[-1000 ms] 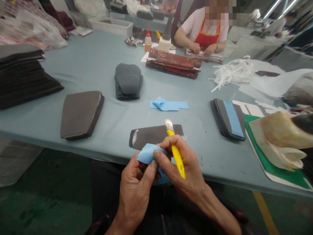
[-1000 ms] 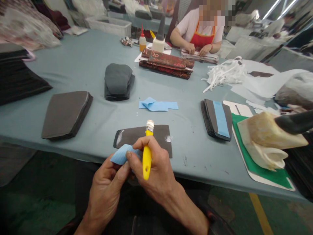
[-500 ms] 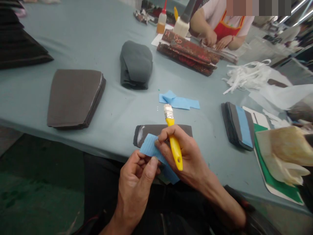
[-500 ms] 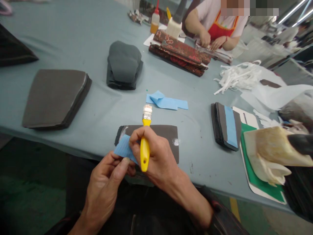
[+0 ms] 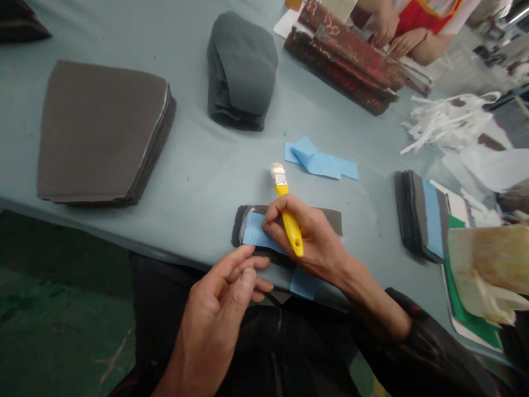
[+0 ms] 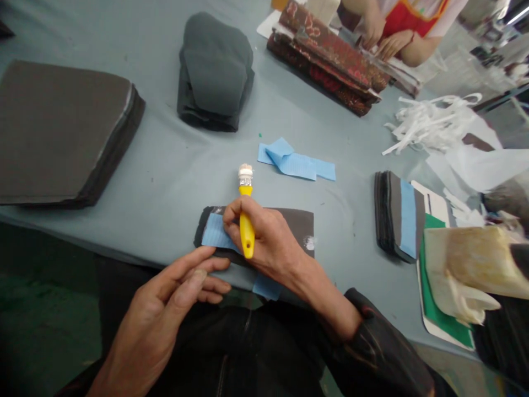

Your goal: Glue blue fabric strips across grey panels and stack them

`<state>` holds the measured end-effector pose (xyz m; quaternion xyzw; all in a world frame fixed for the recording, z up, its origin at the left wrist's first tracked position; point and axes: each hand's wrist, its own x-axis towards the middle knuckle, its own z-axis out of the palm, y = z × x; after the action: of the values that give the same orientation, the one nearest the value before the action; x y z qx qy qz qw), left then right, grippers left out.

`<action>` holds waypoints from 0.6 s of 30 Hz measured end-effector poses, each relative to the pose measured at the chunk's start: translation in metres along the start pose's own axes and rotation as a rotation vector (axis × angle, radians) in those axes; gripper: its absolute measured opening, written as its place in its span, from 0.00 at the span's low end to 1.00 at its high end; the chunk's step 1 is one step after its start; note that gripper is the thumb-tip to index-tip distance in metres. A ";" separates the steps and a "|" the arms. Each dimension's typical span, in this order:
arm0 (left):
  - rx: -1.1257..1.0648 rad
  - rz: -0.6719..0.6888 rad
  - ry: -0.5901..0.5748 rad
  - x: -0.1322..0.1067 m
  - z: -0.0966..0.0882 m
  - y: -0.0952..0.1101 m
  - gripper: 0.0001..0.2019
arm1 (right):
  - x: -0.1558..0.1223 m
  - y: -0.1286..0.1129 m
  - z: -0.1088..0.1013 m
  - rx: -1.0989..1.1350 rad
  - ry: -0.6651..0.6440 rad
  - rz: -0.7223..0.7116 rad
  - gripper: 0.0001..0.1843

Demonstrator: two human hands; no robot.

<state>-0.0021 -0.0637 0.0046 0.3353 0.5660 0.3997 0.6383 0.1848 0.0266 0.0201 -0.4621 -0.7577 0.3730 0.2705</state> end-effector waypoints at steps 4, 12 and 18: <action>-0.014 -0.030 0.011 0.000 0.001 0.002 0.28 | 0.002 0.002 -0.001 -0.004 -0.021 -0.007 0.05; -0.081 -0.070 0.011 -0.003 -0.002 -0.003 0.27 | 0.006 0.001 -0.001 0.001 -0.026 0.001 0.04; -0.148 -0.128 -0.001 -0.004 -0.007 -0.007 0.25 | 0.006 0.003 0.000 -0.043 -0.014 0.004 0.04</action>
<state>-0.0081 -0.0702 -0.0009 0.2507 0.5549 0.3984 0.6859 0.1840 0.0328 0.0181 -0.4667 -0.7666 0.3602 0.2546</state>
